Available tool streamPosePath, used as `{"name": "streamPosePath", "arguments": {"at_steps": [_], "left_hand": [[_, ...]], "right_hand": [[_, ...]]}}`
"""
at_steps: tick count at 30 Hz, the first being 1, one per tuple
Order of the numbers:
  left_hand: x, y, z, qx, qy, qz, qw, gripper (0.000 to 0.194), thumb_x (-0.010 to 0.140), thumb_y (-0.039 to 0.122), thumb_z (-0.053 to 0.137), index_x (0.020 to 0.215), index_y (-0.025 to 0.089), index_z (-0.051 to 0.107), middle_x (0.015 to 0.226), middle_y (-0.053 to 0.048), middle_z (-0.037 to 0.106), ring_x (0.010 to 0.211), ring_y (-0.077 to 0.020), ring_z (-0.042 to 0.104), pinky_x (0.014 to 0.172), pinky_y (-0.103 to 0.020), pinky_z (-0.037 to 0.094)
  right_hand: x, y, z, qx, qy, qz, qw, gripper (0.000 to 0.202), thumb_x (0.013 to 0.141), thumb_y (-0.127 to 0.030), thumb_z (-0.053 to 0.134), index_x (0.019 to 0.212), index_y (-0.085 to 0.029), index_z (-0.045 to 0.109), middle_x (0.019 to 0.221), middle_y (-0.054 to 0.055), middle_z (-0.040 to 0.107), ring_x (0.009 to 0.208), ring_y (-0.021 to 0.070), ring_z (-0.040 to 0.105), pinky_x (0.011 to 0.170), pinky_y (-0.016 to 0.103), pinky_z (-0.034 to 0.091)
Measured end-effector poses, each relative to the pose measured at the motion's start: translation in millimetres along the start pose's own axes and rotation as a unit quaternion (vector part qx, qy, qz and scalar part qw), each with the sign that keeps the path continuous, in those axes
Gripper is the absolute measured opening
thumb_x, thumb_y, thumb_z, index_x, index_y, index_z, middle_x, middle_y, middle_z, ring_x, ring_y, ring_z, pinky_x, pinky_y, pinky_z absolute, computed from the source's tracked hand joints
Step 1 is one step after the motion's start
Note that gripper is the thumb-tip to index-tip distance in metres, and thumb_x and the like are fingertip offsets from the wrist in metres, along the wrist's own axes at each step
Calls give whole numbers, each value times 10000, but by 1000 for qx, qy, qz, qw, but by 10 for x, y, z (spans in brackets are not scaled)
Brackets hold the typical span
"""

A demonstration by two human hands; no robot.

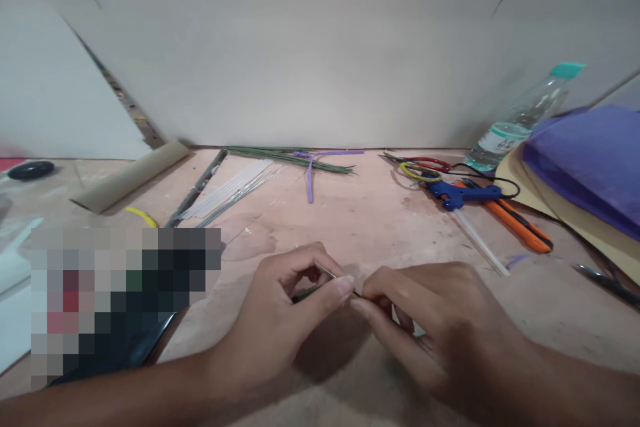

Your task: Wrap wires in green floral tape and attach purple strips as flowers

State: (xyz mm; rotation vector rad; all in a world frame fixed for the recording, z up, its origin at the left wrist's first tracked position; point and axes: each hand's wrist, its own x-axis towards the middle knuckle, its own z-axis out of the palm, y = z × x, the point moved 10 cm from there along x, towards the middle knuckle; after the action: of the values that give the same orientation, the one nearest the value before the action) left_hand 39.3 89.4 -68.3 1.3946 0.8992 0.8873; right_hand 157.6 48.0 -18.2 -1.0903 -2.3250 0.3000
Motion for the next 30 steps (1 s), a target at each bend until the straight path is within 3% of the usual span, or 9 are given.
{"name": "streamPosePath", "arguments": {"at_steps": [6, 17, 21, 27, 30], "left_hand": [[-14, 64, 27, -1, -8, 26, 1000, 198, 946, 327, 761, 809, 184, 749, 744, 19, 656, 688, -105, 555, 648, -225, 415], [3, 99, 29, -4, -20, 34, 999, 210, 970, 338, 743, 822, 189, 752, 731, 24, 651, 662, -100, 539, 628, -229, 403], [-5, 76, 17, -6, -2, 30, 1000, 255, 967, 329, 741, 761, 180, 714, 725, 24, 627, 669, -102, 539, 654, -232, 417], [-30, -11, 4, 0, 7, 9, 1000, 274, 959, 369, 739, 772, 171, 709, 748, 1, 653, 732, -136, 591, 710, -263, 446], [-28, -20, 4, -1, 7, 11, 1000, 242, 957, 356, 744, 792, 180, 725, 749, 11, 659, 723, -128, 596, 706, -261, 440]], "right_hand": [[27, -16, -28, 7, -1, 13, 1000, 215, 989, -121, 523, 805, -226, 561, 564, -71, 562, 448, 102, 523, 510, 270, 322], [63, 30, 34, 103, -27, 39, 994, 253, 987, -102, 452, 773, -227, 499, 584, -86, 511, 472, 73, 463, 485, 211, 324], [41, 29, 35, 62, -36, 33, 997, 260, 1017, -133, 472, 782, -215, 549, 602, -68, 555, 497, 93, 513, 527, 253, 332], [4, -50, -98, -30, 27, -21, 999, 91, 1020, -225, 589, 957, -207, 652, 680, -56, 641, 552, 133, 578, 588, 306, 329], [1, -66, -77, -45, 29, -35, 998, 136, 1012, -178, 571, 894, -221, 622, 668, -62, 627, 537, 134, 540, 590, 315, 315]]}}
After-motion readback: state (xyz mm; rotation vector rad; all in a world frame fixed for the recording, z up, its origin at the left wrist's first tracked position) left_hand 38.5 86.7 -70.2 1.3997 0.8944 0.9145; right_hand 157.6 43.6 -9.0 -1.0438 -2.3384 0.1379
